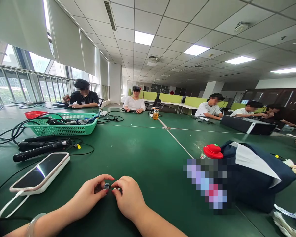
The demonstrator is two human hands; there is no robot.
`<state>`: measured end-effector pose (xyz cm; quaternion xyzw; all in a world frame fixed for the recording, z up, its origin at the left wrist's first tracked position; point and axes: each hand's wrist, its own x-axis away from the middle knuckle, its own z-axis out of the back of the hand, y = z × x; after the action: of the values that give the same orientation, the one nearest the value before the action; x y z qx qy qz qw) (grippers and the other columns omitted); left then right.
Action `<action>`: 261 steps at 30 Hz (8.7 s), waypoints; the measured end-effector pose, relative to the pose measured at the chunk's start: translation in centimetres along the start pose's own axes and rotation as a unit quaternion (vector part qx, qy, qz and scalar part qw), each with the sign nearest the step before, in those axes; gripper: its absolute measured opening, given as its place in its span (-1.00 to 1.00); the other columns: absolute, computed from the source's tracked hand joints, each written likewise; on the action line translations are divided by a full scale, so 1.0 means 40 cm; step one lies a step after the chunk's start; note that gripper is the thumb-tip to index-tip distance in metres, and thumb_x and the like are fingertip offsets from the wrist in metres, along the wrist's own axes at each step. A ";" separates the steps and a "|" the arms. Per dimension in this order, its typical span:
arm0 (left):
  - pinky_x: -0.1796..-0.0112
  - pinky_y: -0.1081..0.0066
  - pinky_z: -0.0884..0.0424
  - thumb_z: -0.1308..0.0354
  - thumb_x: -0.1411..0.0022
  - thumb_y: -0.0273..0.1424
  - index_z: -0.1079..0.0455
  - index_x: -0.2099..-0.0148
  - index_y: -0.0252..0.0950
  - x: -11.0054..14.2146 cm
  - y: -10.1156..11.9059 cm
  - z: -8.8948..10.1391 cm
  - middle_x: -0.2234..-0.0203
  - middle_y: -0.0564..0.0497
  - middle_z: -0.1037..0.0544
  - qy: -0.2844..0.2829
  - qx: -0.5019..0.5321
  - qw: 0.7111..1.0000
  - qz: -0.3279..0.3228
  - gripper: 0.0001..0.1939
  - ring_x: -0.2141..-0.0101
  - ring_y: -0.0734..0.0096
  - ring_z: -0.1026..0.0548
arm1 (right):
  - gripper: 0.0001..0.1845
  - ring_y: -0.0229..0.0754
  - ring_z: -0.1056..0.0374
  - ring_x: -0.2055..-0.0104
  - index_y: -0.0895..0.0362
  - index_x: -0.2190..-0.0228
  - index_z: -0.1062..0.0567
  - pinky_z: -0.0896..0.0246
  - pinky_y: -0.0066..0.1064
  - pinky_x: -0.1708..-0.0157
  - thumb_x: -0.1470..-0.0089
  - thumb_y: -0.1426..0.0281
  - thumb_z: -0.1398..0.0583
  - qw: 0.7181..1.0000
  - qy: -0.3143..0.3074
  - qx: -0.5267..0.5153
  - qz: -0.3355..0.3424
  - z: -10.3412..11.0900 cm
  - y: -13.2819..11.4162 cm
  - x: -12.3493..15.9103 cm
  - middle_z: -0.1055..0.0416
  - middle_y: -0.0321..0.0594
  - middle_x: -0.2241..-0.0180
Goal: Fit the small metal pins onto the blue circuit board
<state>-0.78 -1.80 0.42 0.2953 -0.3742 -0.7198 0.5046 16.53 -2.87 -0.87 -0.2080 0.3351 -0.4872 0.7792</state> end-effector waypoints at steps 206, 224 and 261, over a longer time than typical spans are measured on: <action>0.47 0.51 -0.17 -0.20 0.16 -0.41 -0.23 0.41 -0.27 -0.020 -0.011 -0.012 0.58 0.18 -0.34 -0.067 0.022 0.996 0.047 -0.78 0.51 0.51 -0.25 | -0.89 -0.34 -0.17 0.44 0.13 0.54 -0.42 -0.07 -0.51 0.45 0.00 0.47 -0.15 0.995 -0.001 -0.096 -0.027 0.017 0.017 -0.004 -0.29 -0.32 0.44; 0.49 0.51 -0.16 -0.21 0.20 -0.43 -0.17 0.46 -0.26 -0.014 -0.002 -0.015 0.61 0.21 -0.29 -0.073 0.041 0.996 0.036 -0.75 0.53 0.53 -0.18 | -0.92 -0.29 -0.22 0.33 0.11 0.52 -0.46 -0.12 -0.50 0.34 0.02 0.46 -0.19 0.994 -0.015 -0.110 -0.002 0.010 -0.005 0.003 -0.31 -0.30 0.38; 0.46 0.50 -0.16 -0.24 0.20 -0.43 -0.20 0.47 -0.27 -0.010 0.002 -0.013 0.59 0.20 -0.30 -0.075 0.011 0.997 0.027 -0.75 0.49 0.51 -0.19 | -0.92 -0.35 -0.17 0.41 0.12 0.54 -0.42 -0.09 -0.53 0.42 0.10 0.50 -0.23 0.990 -0.033 -0.135 -0.003 0.010 0.006 0.002 -0.28 -0.34 0.39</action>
<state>-0.20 -1.56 0.21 0.2355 -0.4270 -0.7219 0.4909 16.99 -2.85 -0.78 -0.3279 0.3714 -0.4325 0.7533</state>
